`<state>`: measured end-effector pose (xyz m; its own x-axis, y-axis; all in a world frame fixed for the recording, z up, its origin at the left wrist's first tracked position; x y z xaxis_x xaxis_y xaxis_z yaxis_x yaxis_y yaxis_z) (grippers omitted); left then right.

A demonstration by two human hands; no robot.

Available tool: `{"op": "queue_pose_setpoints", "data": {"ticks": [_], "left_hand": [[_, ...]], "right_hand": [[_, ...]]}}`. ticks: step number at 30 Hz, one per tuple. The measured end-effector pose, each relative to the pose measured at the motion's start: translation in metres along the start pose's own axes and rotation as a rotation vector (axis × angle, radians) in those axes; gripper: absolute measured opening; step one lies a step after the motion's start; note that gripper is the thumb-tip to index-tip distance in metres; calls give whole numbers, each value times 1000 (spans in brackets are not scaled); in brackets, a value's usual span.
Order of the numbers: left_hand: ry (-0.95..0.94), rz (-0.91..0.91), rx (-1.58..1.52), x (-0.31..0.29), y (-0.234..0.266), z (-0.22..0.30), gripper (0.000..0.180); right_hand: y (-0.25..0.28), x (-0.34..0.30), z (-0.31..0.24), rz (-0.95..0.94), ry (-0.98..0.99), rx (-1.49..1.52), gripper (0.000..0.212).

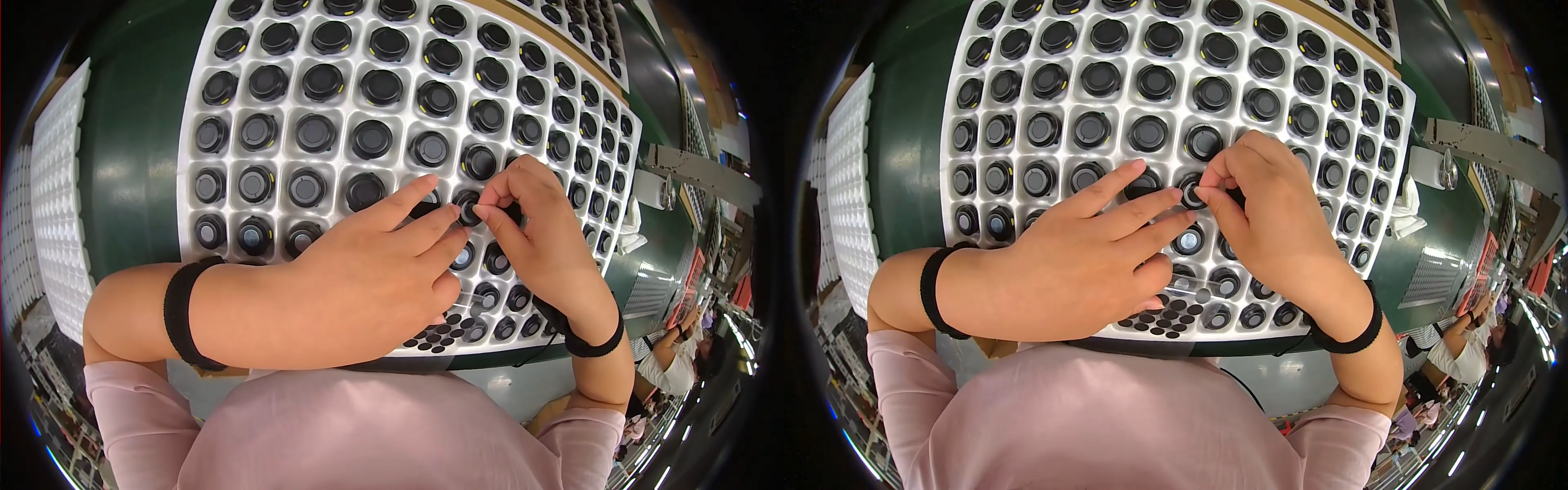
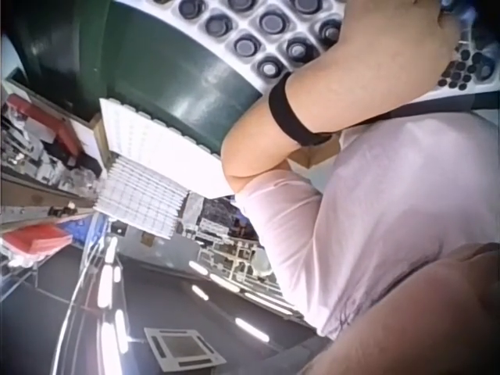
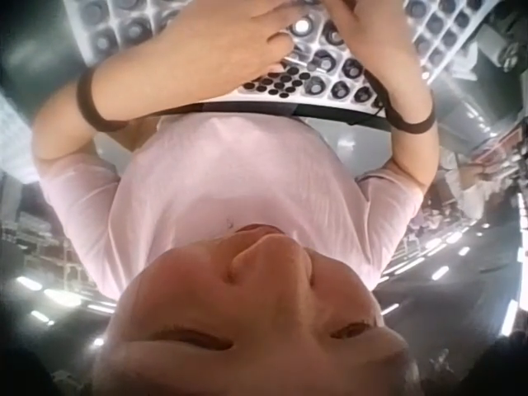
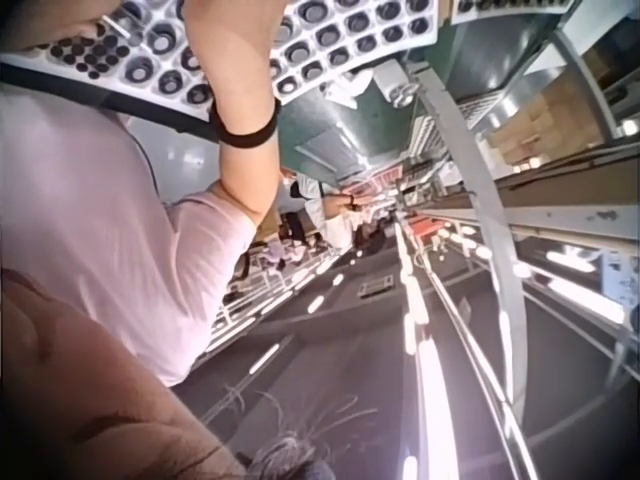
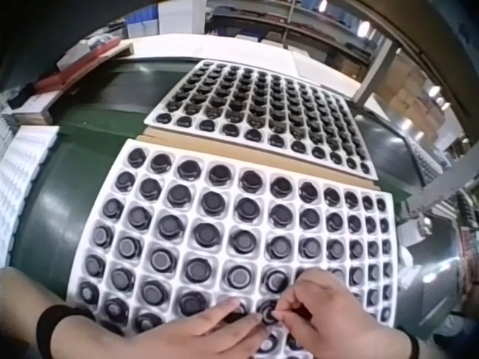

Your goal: Manually picking small electronic components from a strip and placing them into a grid-based assembly tray.

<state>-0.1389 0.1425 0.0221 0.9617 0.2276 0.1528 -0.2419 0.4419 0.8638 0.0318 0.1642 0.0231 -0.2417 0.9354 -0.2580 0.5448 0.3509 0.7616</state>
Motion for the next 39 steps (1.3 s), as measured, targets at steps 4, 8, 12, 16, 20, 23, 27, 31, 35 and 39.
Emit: {"op": "queue_pose_setpoints", "data": {"ticks": [4, 8, 12, 16, 20, 23, 27, 31, 35, 39], "left_hand": [[8, 3, 2, 1, -1, 0, 30], [14, 9, 8, 1, -2, 0, 30], [14, 5, 3, 1, -2, 0, 29], [13, -7, 1, 2, -2, 1, 29], [-3, 14, -20, 2, 0, 1, 28], [-3, 50, -3, 0, 3, 1, 29], [-8, -14, -67, -3, 8, 6, 28], [-32, 6, -9, -5, 13, 15, 28], [8, 10, 73, -12, 17, 33, 27], [14, 97, 67, -24, 24, 46, 14]], "right_hand": [[-1, 0, 1, 14, 10, -10, 9], [-2, -1, 1, 23, 33, -33, 9], [-3, 0, 0, 43, 40, -39, 10], [-3, 0, 0, 58, 17, -54, 12], [6, -5, 2, 127, 1, -66, 13], [15, -23, -7, -26, -39, 132, 14], [15, -51, -16, -168, -7, 306, 18], [11, -74, -26, -156, 6, 309, 24], [9, -87, -34, -86, 46, 250, 26], [7, -88, -46, -61, 117, 211, 24]]}}
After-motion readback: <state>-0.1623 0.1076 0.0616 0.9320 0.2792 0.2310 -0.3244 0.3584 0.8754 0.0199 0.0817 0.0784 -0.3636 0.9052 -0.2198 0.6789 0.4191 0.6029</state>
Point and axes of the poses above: each hand's wrist, its own x-axis towards the middle knuckle, its own y-axis out of the back of the hand, z = x × y, the point moved 5 cm from there along x, towards the middle knuckle, and after that the axes turned 4 degrees about -y, right-handed, at the moved point
